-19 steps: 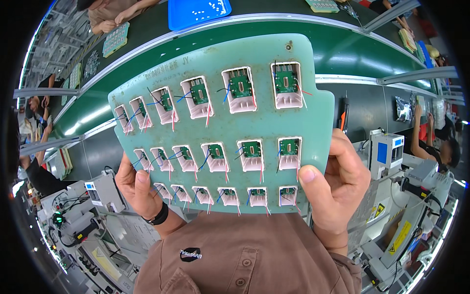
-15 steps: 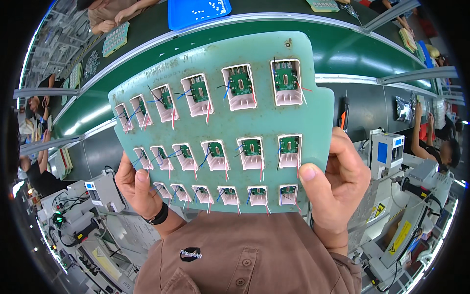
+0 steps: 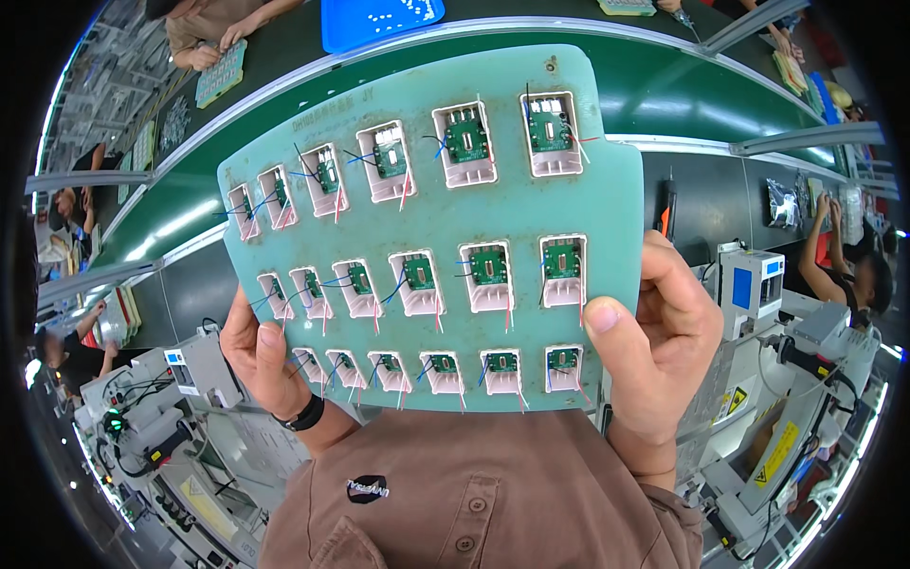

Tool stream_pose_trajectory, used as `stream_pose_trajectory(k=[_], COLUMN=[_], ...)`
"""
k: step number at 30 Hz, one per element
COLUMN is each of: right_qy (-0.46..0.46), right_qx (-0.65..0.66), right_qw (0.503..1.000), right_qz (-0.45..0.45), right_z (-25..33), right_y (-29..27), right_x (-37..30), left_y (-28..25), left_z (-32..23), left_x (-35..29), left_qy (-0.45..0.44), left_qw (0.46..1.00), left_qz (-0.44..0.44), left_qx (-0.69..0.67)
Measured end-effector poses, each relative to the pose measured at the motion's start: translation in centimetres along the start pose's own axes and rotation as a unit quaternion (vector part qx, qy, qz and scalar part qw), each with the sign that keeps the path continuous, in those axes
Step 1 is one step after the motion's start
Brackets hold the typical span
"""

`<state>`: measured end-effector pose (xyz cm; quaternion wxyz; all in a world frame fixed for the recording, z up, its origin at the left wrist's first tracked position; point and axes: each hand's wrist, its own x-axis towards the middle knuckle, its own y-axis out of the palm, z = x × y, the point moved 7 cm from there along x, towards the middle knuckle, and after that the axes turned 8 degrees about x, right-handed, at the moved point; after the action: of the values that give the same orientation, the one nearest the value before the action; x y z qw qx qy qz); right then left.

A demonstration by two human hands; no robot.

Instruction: Loading and unloading PCB panels onto an automated assembly machine on a production line.

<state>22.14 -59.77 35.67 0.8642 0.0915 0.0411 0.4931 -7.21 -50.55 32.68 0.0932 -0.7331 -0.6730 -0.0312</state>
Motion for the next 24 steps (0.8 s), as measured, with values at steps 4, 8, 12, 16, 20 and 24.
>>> stream_pose_trajectory(k=[4, 8, 12, 16, 20, 24], right_qy=[0.005, 0.016, 0.021, 0.018, 0.025, 0.029], right_qx=[-0.002, -0.001, 0.005, 0.009, 0.038, 0.022], right_qw=[1.000, 1.000, 1.000, 1.000, 0.999, 0.999], right_qz=[-0.002, -0.011, -0.013, -0.012, -0.016, -0.029], right_z=[-0.3, -0.6, -1.1, -1.2, -1.4, -1.8], right_y=[-0.2, -0.4, -0.8, -0.9, -0.5, -0.7], right_x=[0.0, 0.0, -0.1, -0.1, 0.0, 0.0], left_y=[-0.1, -0.3, -0.2, -0.2, -0.5, -0.6], left_z=[-0.1, -0.3, -0.4, -0.7, -1.0, -1.5], left_x=[0.0, 0.1, 0.2, 0.3, 0.5, 0.7], left_qy=[0.003, 0.009, 0.012, 0.016, 0.037, 0.046], left_qw=[1.000, 1.000, 1.000, 0.999, 0.999, 0.998], left_qz=[0.008, 0.007, 0.000, 0.002, -0.002, 0.012], left_qx=[0.004, 0.001, -0.022, -0.030, -0.030, -0.037])
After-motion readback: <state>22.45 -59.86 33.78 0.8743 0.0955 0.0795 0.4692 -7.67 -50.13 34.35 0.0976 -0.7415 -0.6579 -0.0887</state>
